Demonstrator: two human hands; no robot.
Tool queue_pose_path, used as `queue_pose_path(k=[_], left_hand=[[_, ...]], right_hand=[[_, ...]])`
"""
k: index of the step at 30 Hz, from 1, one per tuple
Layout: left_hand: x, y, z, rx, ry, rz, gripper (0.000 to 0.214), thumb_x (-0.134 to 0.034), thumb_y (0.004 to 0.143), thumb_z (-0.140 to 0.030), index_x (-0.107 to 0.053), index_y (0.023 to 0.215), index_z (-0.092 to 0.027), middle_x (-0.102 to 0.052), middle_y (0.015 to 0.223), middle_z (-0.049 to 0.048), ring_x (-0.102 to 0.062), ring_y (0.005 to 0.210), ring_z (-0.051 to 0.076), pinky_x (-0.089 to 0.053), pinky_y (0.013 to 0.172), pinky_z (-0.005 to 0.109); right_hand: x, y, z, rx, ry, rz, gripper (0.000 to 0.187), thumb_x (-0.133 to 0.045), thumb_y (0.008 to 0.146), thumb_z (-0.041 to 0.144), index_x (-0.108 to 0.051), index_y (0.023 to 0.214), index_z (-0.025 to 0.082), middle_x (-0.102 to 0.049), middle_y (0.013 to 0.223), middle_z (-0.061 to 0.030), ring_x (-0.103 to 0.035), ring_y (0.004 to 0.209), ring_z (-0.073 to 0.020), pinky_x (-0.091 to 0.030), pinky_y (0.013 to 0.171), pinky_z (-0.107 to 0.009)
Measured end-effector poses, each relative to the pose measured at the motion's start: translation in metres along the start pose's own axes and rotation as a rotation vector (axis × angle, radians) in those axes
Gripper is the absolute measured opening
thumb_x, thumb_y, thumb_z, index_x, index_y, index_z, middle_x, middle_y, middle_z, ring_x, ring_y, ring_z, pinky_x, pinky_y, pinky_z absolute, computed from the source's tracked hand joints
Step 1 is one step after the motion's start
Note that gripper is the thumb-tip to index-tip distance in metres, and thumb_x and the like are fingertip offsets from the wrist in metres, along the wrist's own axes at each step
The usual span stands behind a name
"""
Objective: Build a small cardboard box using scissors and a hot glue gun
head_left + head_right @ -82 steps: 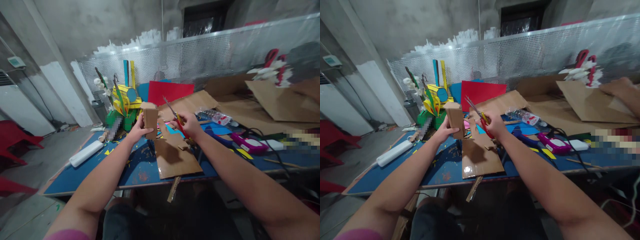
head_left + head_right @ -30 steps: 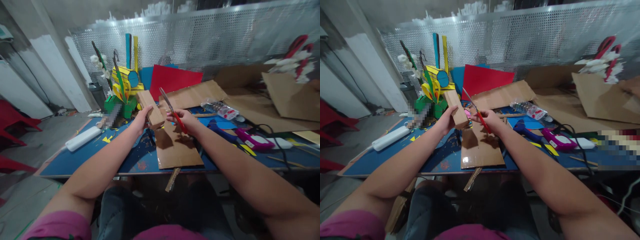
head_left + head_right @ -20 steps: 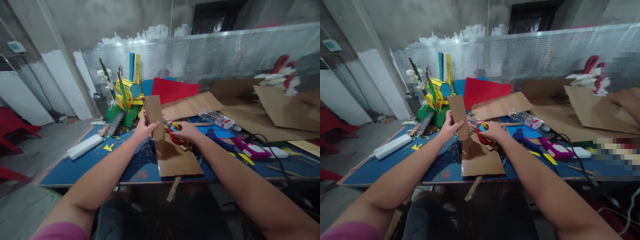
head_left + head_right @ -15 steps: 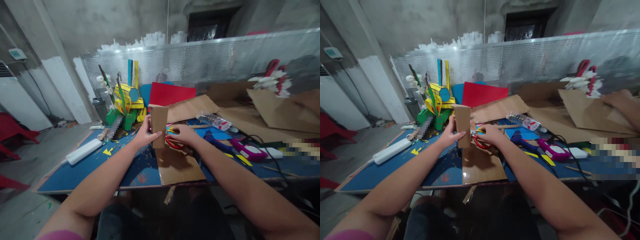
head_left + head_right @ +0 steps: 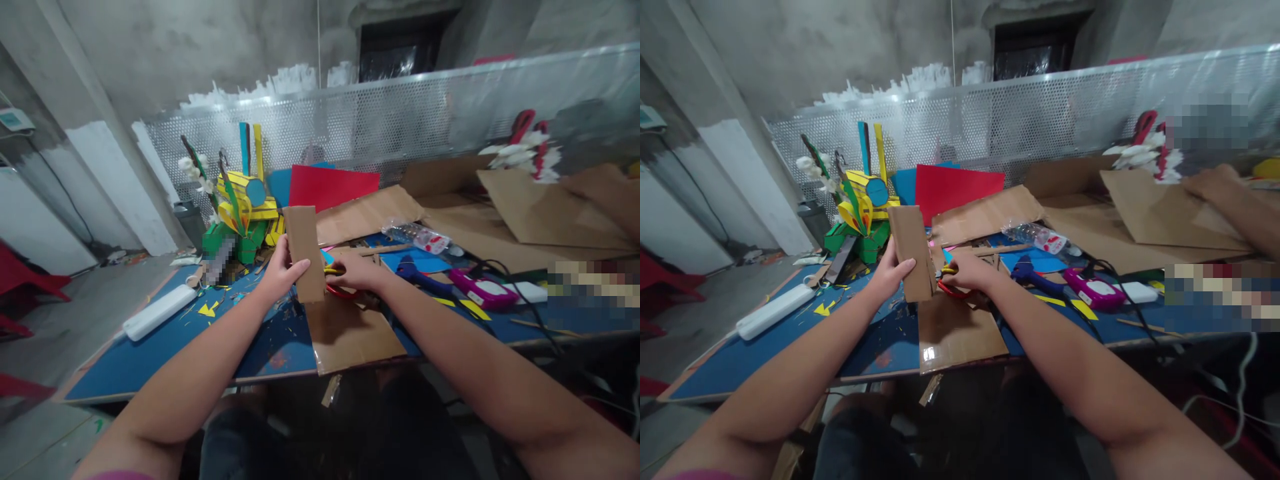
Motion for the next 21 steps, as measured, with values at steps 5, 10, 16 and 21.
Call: queue_pose_path(k=[5, 10, 16, 21], left_hand=[[0.006, 0.004, 0.002, 0.036, -0.019, -0.089, 0.067, -0.092, 0.079, -0.067, -0.06, 0.123, -0.027, -0.072, 0.121, 0.0061, -0.071, 0.119, 0.03, -0.059, 0.104, 0.04], [0.009, 0.005, 0.005, 0.074, 0.007, -0.13, 0.065, -0.091, 0.078, -0.065, -0.06, 0.121, -0.027, -0.073, 0.116, 0.005, -0.073, 0.116, 0.029, -0.059, 0.102, 0.04], [0.019, 0.006, 0.007, 0.135, -0.121, -0.262, 0.07, -0.09, 0.075, -0.067, -0.064, 0.125, -0.026, -0.078, 0.122, 0.0071, -0.074, 0.12, 0.031, -0.062, 0.101, 0.042], [0.02, 0.004, 0.002, 0.222, -0.413, -0.203, 0.076, -0.067, 0.082, -0.086, -0.07, 0.123, -0.023, -0.082, 0.109, 0.012, -0.08, 0.113, 0.036, -0.068, 0.088, 0.047]], right_hand=[[0.001, 0.001, -0.002, 0.003, -0.008, 0.011, 0.031, -0.09, 0.082, 0.05, -0.085, 0.094, 0.023, -0.083, 0.09, -0.0064, -0.075, 0.086, -0.0272, -0.052, 0.076, -0.031], [0.002, 0.0, -0.001, 0.02, -0.022, 0.021, 0.029, -0.093, 0.078, 0.042, -0.085, 0.098, 0.022, -0.085, 0.095, -0.008, -0.076, 0.089, -0.0279, -0.053, 0.076, -0.031], [0.008, -0.003, 0.0, 0.031, -0.016, -0.066, 0.031, -0.091, 0.079, 0.04, -0.084, 0.104, 0.022, -0.087, 0.106, -0.0093, -0.077, 0.099, -0.0281, -0.054, 0.08, -0.029], [0.026, -0.001, -0.008, -0.047, 0.314, -0.338, 0.036, -0.09, 0.076, 0.047, -0.076, 0.096, 0.021, -0.083, 0.094, -0.0088, -0.073, 0.086, -0.0246, -0.054, 0.075, -0.031]])
Point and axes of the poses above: each hand's wrist, its own y-axis towards the middle knuckle, its own x-axis out of the back of the hand, z = x × y, the point moved 6 cm from there along y, towards the middle knuckle
